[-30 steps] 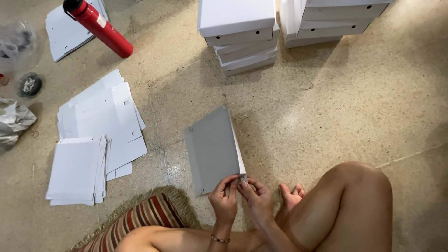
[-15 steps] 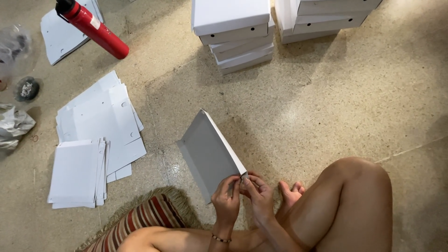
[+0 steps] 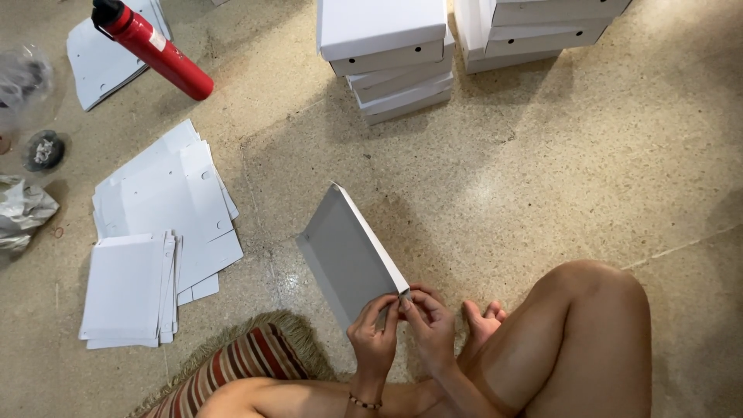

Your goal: Assembling cardboard boxes by folding flat sheets and interlocking tabs while sitting on the floor.

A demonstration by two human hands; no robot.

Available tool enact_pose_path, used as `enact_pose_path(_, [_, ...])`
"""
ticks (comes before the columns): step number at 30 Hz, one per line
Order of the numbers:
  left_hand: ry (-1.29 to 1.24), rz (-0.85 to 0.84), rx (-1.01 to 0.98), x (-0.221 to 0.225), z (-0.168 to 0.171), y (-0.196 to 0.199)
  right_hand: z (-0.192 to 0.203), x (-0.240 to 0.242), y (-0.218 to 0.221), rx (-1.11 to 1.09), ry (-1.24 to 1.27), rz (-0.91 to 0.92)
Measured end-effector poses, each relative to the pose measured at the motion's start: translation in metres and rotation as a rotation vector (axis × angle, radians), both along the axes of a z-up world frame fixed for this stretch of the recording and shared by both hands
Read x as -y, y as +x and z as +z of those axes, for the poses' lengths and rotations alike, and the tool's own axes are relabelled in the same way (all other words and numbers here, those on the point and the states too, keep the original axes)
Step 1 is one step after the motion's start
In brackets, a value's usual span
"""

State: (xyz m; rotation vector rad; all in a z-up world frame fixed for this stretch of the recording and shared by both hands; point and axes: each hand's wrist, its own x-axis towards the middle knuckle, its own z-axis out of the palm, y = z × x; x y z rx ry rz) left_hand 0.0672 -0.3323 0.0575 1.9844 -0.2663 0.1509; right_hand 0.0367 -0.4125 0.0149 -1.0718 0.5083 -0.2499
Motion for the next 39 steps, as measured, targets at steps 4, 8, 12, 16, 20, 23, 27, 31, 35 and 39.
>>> enact_pose_path(4, [-0.013, 0.029, 0.004, 0.0, 0.004, -0.001, -0.007, 0.0, -0.001, 0.036, -0.179, -0.014])
enact_pose_path(8, [0.04, 0.034, 0.069, -0.002, 0.004, -0.002, -0.011, 0.0, -0.002, 0.068, -0.17, 0.002])
enact_pose_path(12, [0.005, -0.003, 0.069, -0.001, 0.01, -0.001, -0.011, 0.002, -0.001, 0.069, -0.09, 0.017])
enact_pose_path(16, [0.05, 0.032, 0.133, -0.003, -0.001, -0.003, -0.018, 0.002, -0.003, 0.101, 0.107, 0.033])
enact_pose_path(20, [0.008, 0.137, 0.05, 0.002, -0.004, -0.005, -0.024, 0.0, -0.005, 0.079, 0.525, -0.041])
enact_pose_path(23, [-0.05, 0.159, 0.001, 0.01, 0.002, -0.007, -0.032, -0.003, -0.006, 0.107, 0.629, -0.157])
enact_pose_path(27, [-0.206, 0.141, -0.05, 0.02, 0.006, -0.011, -0.02, -0.001, -0.006, 0.124, 0.525, -0.209])
enact_pose_path(31, [-0.359, 0.091, -0.159, 0.021, 0.026, -0.019, 0.02, 0.012, -0.009, 0.266, 0.011, -0.124])
enact_pose_path(35, [-0.44, 0.067, -0.173, 0.016, 0.04, -0.027, 0.053, 0.021, -0.014, 0.353, -0.241, -0.059])
enact_pose_path(39, [-0.399, 0.053, 0.009, 0.012, 0.045, -0.031, 0.076, 0.024, -0.015, 0.379, -0.336, -0.017])
